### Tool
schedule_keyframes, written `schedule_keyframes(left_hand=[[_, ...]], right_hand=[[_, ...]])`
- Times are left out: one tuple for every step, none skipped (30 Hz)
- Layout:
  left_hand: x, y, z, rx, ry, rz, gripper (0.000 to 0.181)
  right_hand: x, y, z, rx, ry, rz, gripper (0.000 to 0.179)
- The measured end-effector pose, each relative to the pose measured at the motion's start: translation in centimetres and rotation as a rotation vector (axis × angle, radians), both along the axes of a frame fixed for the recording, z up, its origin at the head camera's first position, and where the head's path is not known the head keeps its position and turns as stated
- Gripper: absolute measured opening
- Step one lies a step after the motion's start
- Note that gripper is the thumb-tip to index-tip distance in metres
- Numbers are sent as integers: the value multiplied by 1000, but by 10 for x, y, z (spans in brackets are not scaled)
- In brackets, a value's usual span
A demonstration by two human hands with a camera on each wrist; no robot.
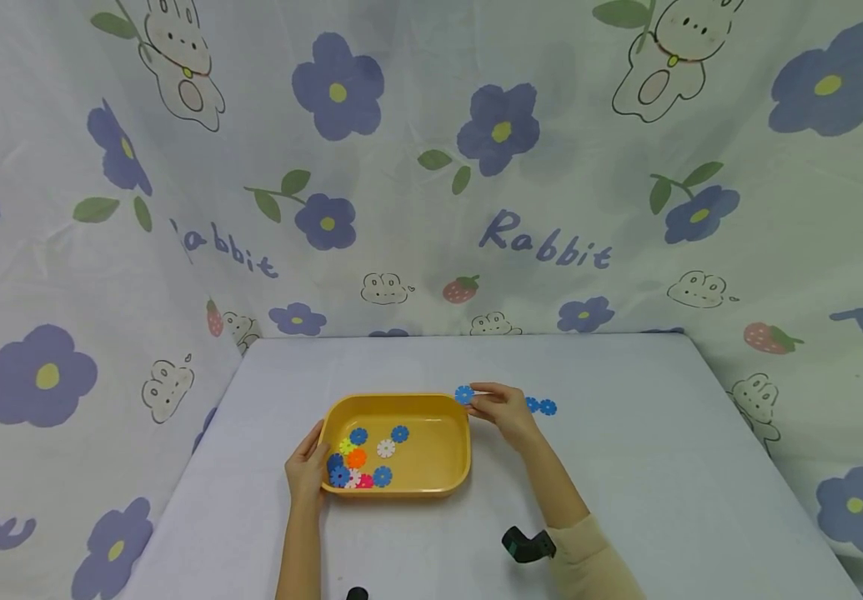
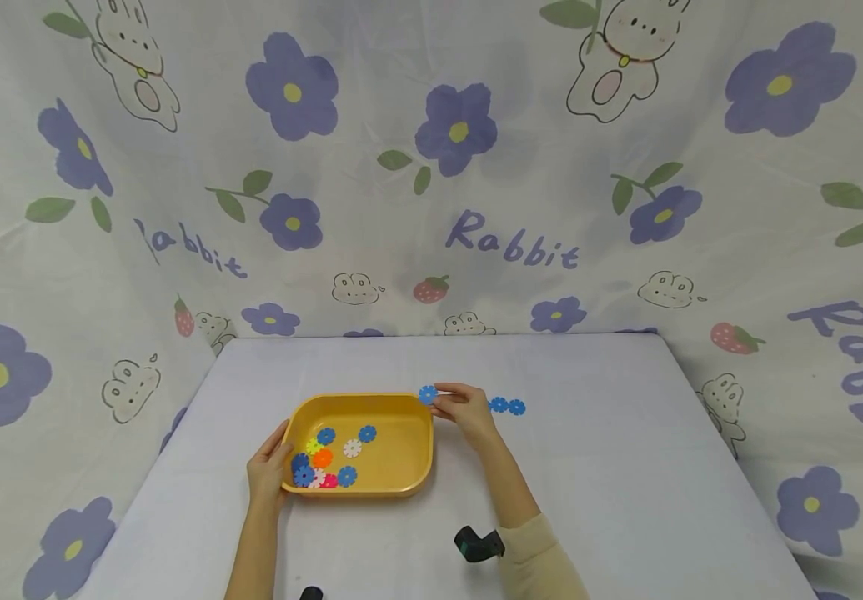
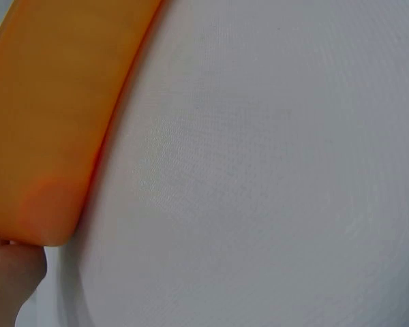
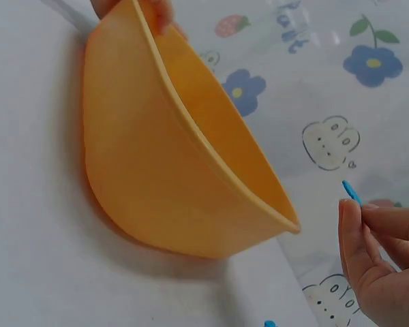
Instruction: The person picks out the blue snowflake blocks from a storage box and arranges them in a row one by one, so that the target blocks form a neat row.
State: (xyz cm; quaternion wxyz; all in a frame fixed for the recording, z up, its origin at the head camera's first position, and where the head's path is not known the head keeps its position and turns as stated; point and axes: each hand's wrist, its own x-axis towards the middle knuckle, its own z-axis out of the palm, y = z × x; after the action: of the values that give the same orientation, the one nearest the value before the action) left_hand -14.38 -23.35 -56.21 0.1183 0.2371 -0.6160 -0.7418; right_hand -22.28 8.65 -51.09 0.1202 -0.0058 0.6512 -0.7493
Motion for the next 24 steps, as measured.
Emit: schedule_keyframes(left_hand=[[0, 0, 0, -1, -1, -4, 46], [1, 0, 0, -2, -1, -8, 46], [1, 1, 1, -1, -1, -10, 46], [1, 1, 1, -2, 0, -11, 46], [1, 1, 1, 0, 0, -9, 46], [1, 1, 1, -2, 0, -10, 46], [1, 1, 2, -5, -2, -9, 46], [1, 1, 2, -6, -3, -8, 46], [1, 1, 2, -7, -3, -5, 46], [1, 1, 2, -8, -3, -6, 46], [1, 1, 2, -9, -4, -8, 46], [1, 0, 2, -13, -5, -13, 46], [1, 0, 2, -13, -3, -15, 46], [1, 0, 2, -11, -2, -18, 46], [1, 0, 2, -13, 0, -20, 46], [1, 0, 2, -14, 0, -23, 46], [1, 0, 2, -16, -1, -24, 47], [1, 0, 2, -15, 0, -23, 47], [1, 0, 2, -12, 0, -20, 46], [1, 0, 2, -12, 0, -18, 46], [1, 0, 2, -12, 0, -17, 46], [1, 0, 2, -12, 0, -16, 46], [1, 1, 2, -11, 0, -16, 46], [1, 1, 2, -12, 0, -17, 46]], right_hand=[[0, 5, 0, -10, -6, -7, 35], [0, 10, -1, -20, -9, -12, 35], [-1, 15, -1, -26, -9, -17, 36], [-1, 20, -2, -36, -8, -19, 37], [-1, 26, -3, -46, -7, -22, 38], [-1, 32, -3, -51, -5, -30, 39], [-2, 38, -4, -56, 0, -35, 40], [-2, 44, -5, -57, 9, -35, 41], [-3, 50, -6, -58, 15, -40, 41], [-3, 56, -7, -56, 21, -45, 42], [-3, 62, -7, -53, 29, -53, 42], [-3, 67, -8, -48, 35, -59, 42], [-4, 73, -9, -47, 35, -65, 43], [-4, 78, -10, -42, 39, -72, 43], [-4, 84, -11, -40, 36, -82, 43], [-5, 89, -13, -30, 38, -86, 43], [-5, 94, -15, -25, 38, -93, 43], [-6, 98, -17, -18, 34, -99, 43], [-7, 103, -19, -22, 29, -110, 44], [-7, 107, -21, -21, 26, -117, 44], [-8, 112, -23, -25, 20, -125, 44], [-9, 116, -25, -22, 15, -130, 45], [-9, 120, -28, -29, 5, -141, 45], [-10, 124, -29, -33, -3, -150, 46]])
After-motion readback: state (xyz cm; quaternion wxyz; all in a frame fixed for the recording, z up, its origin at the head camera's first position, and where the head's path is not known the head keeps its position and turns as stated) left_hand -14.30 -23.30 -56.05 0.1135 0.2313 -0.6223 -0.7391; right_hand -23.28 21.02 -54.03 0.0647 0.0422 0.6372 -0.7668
